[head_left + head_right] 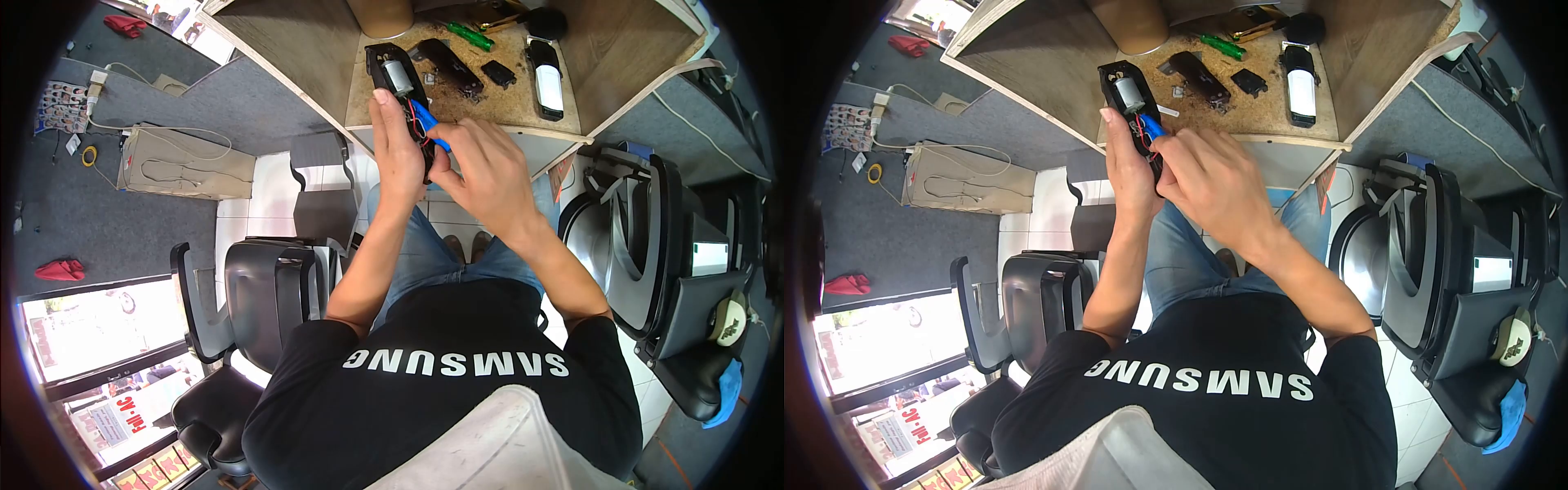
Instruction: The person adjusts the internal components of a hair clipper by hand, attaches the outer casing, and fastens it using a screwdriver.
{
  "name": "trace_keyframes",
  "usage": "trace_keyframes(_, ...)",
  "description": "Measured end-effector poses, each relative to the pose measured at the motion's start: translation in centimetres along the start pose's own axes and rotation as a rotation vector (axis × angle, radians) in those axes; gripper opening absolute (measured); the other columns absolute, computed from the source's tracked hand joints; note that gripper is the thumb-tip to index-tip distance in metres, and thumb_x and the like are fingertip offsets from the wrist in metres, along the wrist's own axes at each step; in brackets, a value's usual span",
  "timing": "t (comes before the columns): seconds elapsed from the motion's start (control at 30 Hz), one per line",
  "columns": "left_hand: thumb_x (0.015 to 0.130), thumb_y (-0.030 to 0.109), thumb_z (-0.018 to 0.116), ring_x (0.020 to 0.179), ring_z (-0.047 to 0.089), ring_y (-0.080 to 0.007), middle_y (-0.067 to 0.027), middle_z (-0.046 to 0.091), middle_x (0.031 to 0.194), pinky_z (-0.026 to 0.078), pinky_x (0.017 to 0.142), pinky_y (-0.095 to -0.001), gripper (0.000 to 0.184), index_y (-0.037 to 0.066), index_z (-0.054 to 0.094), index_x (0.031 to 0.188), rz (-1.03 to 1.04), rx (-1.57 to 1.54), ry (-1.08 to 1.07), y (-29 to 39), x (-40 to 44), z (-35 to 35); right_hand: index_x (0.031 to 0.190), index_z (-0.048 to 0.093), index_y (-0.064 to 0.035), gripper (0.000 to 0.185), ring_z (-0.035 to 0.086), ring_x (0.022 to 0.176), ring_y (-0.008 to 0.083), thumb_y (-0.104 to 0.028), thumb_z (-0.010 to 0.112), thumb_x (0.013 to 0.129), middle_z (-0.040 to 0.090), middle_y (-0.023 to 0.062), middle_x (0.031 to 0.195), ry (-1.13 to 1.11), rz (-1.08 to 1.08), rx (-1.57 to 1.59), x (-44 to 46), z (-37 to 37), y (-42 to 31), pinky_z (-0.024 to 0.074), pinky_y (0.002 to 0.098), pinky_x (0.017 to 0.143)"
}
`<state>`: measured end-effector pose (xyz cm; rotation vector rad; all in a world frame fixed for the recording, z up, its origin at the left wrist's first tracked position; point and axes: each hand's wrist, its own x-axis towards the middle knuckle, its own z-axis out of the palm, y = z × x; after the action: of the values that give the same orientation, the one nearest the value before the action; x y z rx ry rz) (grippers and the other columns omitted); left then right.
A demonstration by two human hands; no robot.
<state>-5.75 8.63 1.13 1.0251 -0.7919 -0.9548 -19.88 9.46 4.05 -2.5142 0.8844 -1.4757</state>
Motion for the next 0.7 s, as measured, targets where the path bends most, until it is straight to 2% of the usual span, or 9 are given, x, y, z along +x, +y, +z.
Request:
trace_keyframes(0.07, 0.116, 0.056, 0.037, 0.074, 0.047, -0.0078, -0.0006, 0.053, 0.089, 0.041, 0.064, -0.0252, 0.052, 0.007, 0.052, 0.118, -0.007, 0.018, -0.003, 0.1, -0.1, -0.1, 0.114, 0.062, -0.0038, 0.037, 0.064, 0.072, 0.0252, -0.004, 0.078, 0.080, 0.065, 0.0087, 0.089, 0.040, 0.019, 0.026, -0.3, 0.4, -0.1, 0.0526, 0.0389, 0.068)
trace_keyframes(0.17, 0.117, 0.053, 0.036, 0.076, 0.046, -0.0082, -0.0004, 0.051, 0.091, 0.042, 0.067, -0.0258, 0.049, 0.007, 0.050, 0.120, 0.016, 0.067, 0.014, 0.6, -0.3, 0.0, 0.116, 0.059, -0.0019, 0.032, 0.061, 0.068, 0.0173, -0.007, 0.078, 0.091, 0.066, 0.0077, 0.092, -0.134, 0.595, 0.441, 0.0, -0.5, -1.8, 0.0497, 0.0330, 0.063)
trace_keyframes(0.27, 0.118, 0.049, 0.035, 0.080, 0.046, -0.0081, -0.0001, 0.050, 0.093, 0.042, 0.070, -0.0255, 0.046, 0.006, 0.049, 0.123, 0.111, 0.136, -0.038, 0.2, -0.2, -0.4, 0.120, 0.057, -0.0009, 0.029, 0.058, 0.067, 0.0115, -0.016, 0.074, 0.102, 0.066, 0.0065, 0.091, -0.069, 0.740, 0.899, -1.2, 1.0, 0.0, 0.0470, 0.0274, 0.061)
trace_keyframes(0.37, 0.118, 0.047, 0.033, 0.081, 0.045, -0.0077, 0.0000, 0.050, 0.095, 0.041, 0.071, -0.0246, 0.044, 0.006, 0.048, 0.125, 0.163, 0.167, -0.102, 0.6, -0.4, -0.6, 0.123, 0.055, -0.0015, 0.030, 0.058, 0.069, 0.0101, -0.021, 0.071, 0.106, 0.066, 0.0049, 0.090, -0.236, 0.987, 1.178, -0.1, -0.6, 0.9, 0.0468, 0.0256, 0.061)
trace_keyframes(0.47, 0.118, 0.047, 0.033, 0.079, 0.045, -0.0072, 0.0003, 0.050, 0.095, 0.040, 0.069, -0.0239, 0.045, 0.005, 0.048, 0.126, 0.226, 0.202, -0.123, 0.3, 0.0, -0.7, 0.123, 0.055, -0.0015, 0.030, 0.059, 0.070, 0.0095, -0.023, 0.069, 0.107, 0.066, 0.0057, 0.089, -0.342, 1.090, 1.417, 0.4, -2.0, 1.7, 0.0476, 0.0257, 0.062)
trace_keyframes(0.57, 0.118, 0.049, 0.034, 0.079, 0.045, -0.0073, 0.0002, 0.051, 0.095, 0.040, 0.069, -0.0242, 0.048, 0.004, 0.048, 0.126, 0.170, 0.150, -0.124, 0.4, -0.2, -0.7, 0.123, 0.054, -0.0018, 0.029, 0.059, 0.071, 0.0092, -0.021, 0.070, 0.107, 0.067, 0.0063, 0.090, -0.329, 0.998, 1.422, 0.2, -1.7, 2.0, 0.0482, 0.0259, 0.062)
trace_keyframes(0.7, 0.117, 0.052, 0.035, 0.079, 0.047, -0.0079, 0.0000, 0.052, 0.093, 0.042, 0.069, -0.0250, 0.052, 0.002, 0.050, 0.124, 0.043, 0.087, -0.124, 0.3, -0.3, -1.0, 0.125, 0.051, -0.0021, 0.032, 0.059, 0.073, 0.0083, -0.015, 0.072, 0.104, 0.066, 0.0058, 0.090, -0.200, 0.928, 1.233, -0.1, -1.1, 0.1, 0.0481, 0.0252, 0.063)
